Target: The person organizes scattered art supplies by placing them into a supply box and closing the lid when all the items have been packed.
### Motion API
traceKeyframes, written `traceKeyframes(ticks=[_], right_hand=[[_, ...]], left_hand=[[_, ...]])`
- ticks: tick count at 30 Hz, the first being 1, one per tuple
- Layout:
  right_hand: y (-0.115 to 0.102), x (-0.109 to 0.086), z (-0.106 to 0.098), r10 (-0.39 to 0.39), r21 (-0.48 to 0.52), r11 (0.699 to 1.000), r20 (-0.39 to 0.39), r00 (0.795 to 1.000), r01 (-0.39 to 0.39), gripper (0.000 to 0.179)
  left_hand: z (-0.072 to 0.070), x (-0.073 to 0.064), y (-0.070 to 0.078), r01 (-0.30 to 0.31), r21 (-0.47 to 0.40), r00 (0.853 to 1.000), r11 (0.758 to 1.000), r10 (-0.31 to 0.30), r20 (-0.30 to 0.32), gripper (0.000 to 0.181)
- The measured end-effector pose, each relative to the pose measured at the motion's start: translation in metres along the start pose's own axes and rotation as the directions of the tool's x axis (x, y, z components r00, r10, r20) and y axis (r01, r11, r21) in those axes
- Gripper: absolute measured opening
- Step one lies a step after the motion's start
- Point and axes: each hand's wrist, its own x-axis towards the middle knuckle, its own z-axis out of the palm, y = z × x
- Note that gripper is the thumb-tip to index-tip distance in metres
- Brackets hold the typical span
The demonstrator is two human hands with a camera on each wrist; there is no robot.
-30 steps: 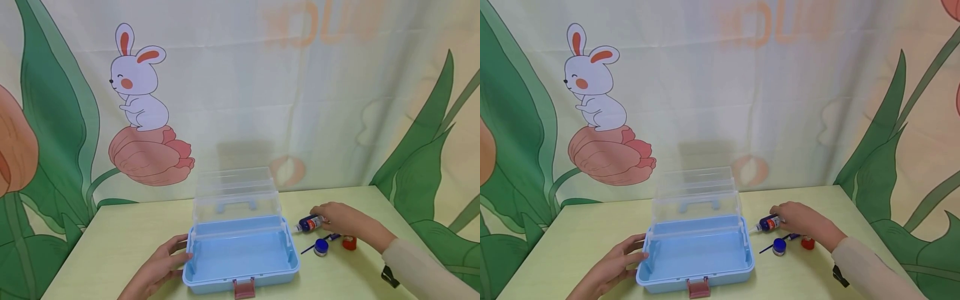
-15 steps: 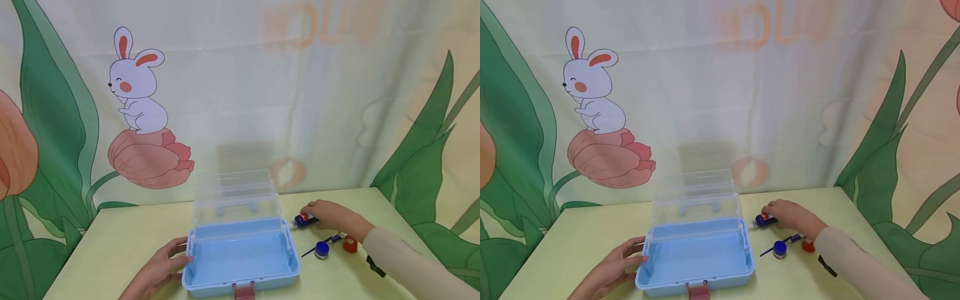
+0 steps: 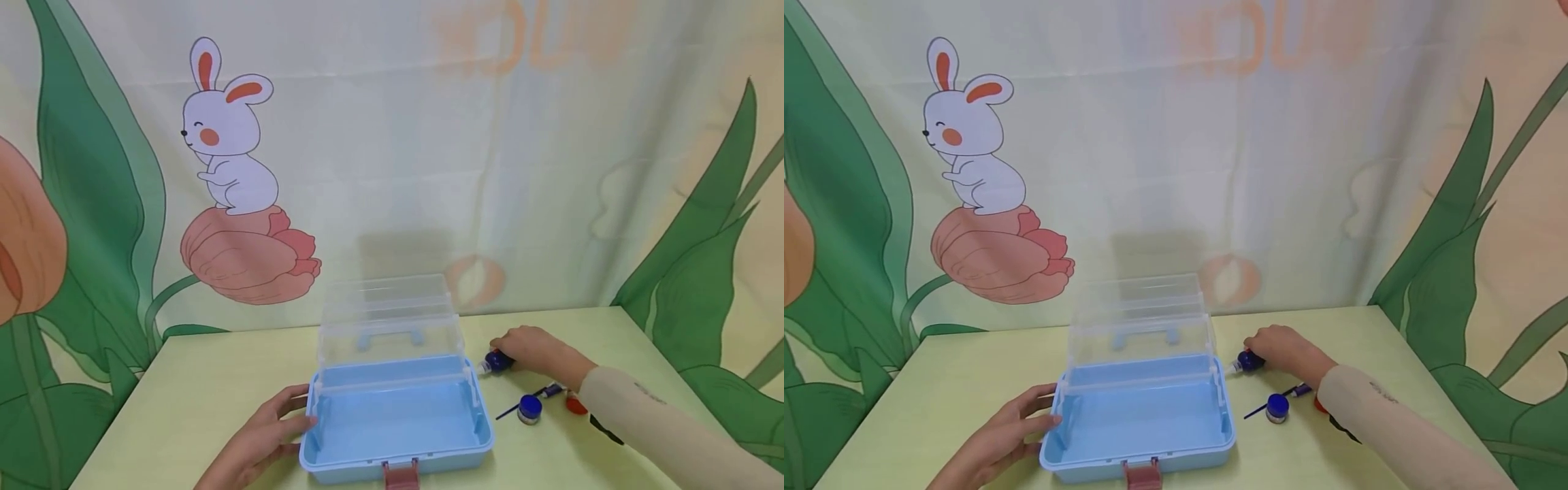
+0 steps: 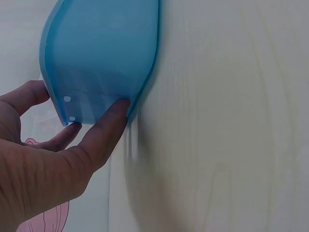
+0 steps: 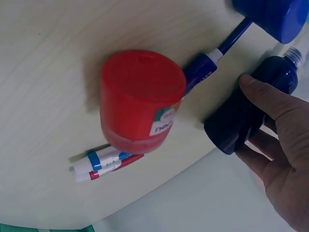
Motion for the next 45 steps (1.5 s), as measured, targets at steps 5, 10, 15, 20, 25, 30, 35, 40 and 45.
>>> traceKeyframes(ticks=[5,10,15,20,25,30,35,40,45], right_hand=[[-0.001,0.001,0.003,0.001,0.0,1.0,0.006,1.0,-0.001,0.04],[-0.002,0.002,-0.001,0.007,-0.024,1.0,0.019,1.0,-0.007,0.043],[-0.003,0.004,-0.004,-0.005,-0.069,0.998,0.028,1.0,0.007,0.043],[-0.005,0.005,-0.005,-0.013,-0.07,0.997,0.056,0.998,0.017,0.039],[-0.004,0.005,-0.007,0.006,-0.052,0.999,0.061,0.998,-0.002,0.033],[-0.003,0.006,-0.009,0.019,-0.029,0.999,0.055,0.998,-0.017,0.03],[-0.003,0.004,-0.01,0.045,-0.036,0.998,0.065,0.997,-0.043,0.026],[-0.004,-0.001,-0.013,0.065,-0.059,0.996,0.079,0.995,-0.06,0.025],[-0.002,-0.007,-0.021,0.101,-0.044,0.994,0.084,0.991,-0.098,0.027]], left_hand=[[-0.001,0.0,-0.001,0.005,-0.001,1.0,1.0,-0.005,-0.006,0.065],[-0.001,0.001,-0.002,0.002,-0.012,1.0,1.0,-0.002,0.005,0.065],[-0.002,0.001,-0.002,0.004,-0.015,1.0,1.0,-0.004,0.005,0.066],[-0.003,0.0,-0.003,0.007,-0.015,1.0,1.0,-0.006,0.025,0.068],[-0.003,0.0,-0.002,-0.004,-0.018,0.999,1.0,0.005,0.042,0.068],[-0.003,0.001,-0.001,-0.002,-0.016,0.999,1.0,0.003,0.035,0.067],[-0.003,0.001,-0.001,0.0,-0.023,0.999,1.0,0.001,0.041,0.068],[-0.002,0.001,0.0,0.011,-0.03,0.999,0.999,-0.01,0.045,0.067],[-0.002,0.004,0.002,0.026,-0.023,1.0,0.999,-0.026,0.012,0.064]])
